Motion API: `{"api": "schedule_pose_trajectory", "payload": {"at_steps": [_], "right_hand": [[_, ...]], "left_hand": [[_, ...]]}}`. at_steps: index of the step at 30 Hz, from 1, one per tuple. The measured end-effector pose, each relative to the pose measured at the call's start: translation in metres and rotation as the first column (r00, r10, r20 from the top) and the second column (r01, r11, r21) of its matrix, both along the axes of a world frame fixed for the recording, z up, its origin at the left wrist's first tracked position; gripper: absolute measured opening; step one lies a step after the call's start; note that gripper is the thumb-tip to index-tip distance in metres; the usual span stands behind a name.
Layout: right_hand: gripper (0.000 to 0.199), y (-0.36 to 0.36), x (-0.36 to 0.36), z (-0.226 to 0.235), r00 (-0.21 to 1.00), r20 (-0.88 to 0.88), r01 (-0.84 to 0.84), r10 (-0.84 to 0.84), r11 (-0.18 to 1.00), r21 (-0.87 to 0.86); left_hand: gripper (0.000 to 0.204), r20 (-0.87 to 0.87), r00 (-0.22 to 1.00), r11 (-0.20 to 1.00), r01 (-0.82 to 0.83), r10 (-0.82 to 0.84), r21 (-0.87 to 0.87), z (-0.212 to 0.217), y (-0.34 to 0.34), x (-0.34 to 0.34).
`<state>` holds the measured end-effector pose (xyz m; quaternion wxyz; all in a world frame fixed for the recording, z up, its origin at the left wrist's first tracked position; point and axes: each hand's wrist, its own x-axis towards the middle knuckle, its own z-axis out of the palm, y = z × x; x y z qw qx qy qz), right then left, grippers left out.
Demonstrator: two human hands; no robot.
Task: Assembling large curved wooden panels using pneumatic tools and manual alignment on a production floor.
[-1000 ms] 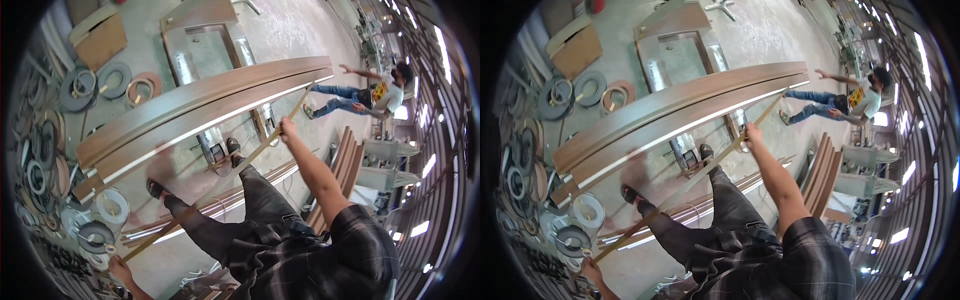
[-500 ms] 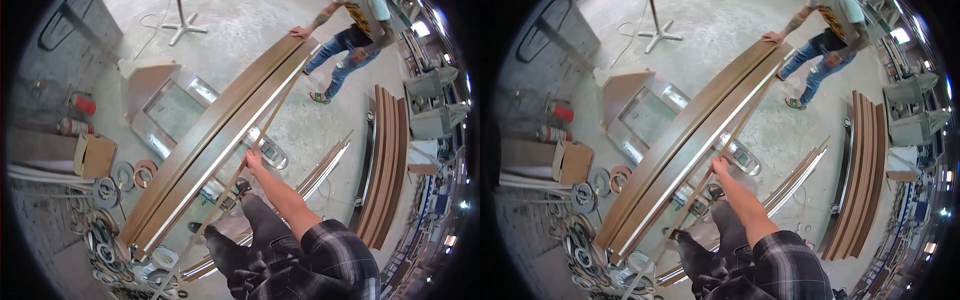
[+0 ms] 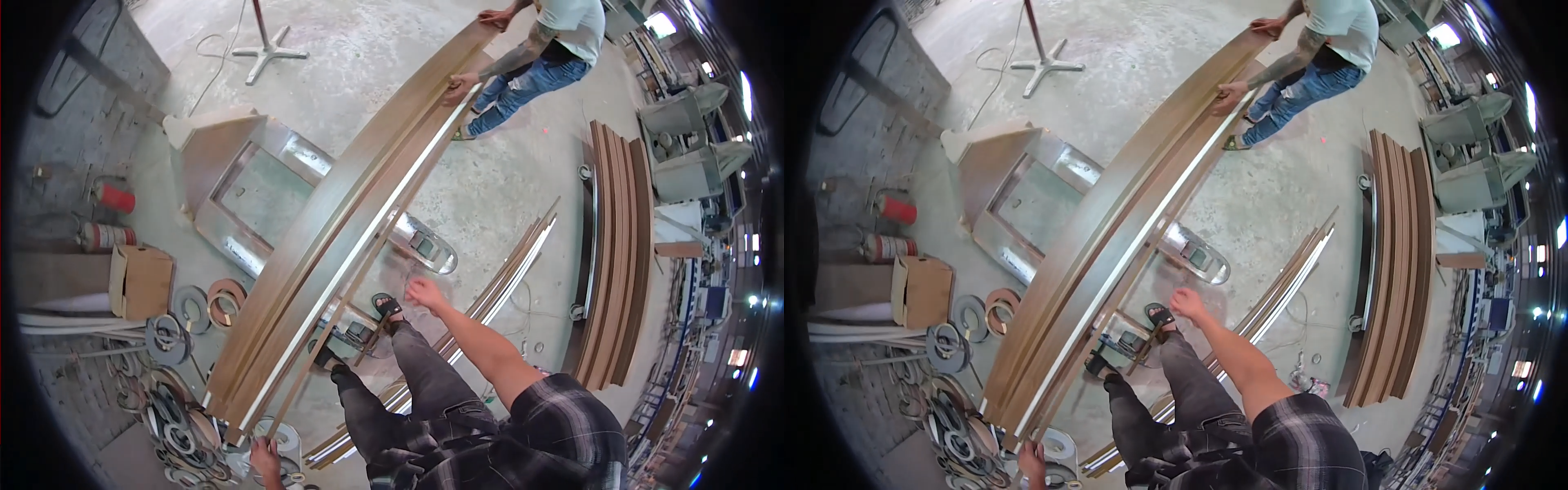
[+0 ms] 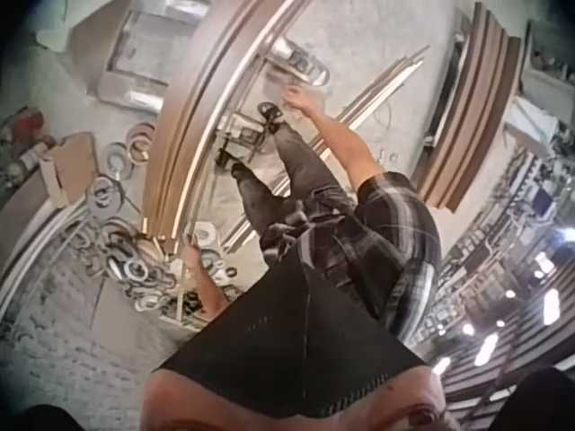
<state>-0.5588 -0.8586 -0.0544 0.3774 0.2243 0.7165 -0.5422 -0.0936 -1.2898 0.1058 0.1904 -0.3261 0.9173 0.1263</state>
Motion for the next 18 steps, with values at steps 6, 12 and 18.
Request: {"api": "schedule_pose_trajectory", "payload": {"at_steps": [6,12,18], "right_hand": [[0.025,0.029,0.124,-0.007,0.864,0.118,-0.504,0.490,0.835,0.219],[0.020,-0.066,0.173,-0.006,0.977,0.051,-0.197,0.206,0.970,-0.141],[0.078,-0.158,0.184,0.024,0.868,0.460,0.252,-0.186,0.964,-0.084]], "left_hand": [[0.021,-0.077,0.997,0.997,0.032,-0.026,0.073,-0.053,-0.004,-0.004],[0.020,-0.024,1.000,0.988,0.022,-0.018,0.150,-0.021,0.031,-0.012],[0.021,0.015,1.000,0.989,-0.016,0.014,0.150,0.077,0.066,0.003]]}}
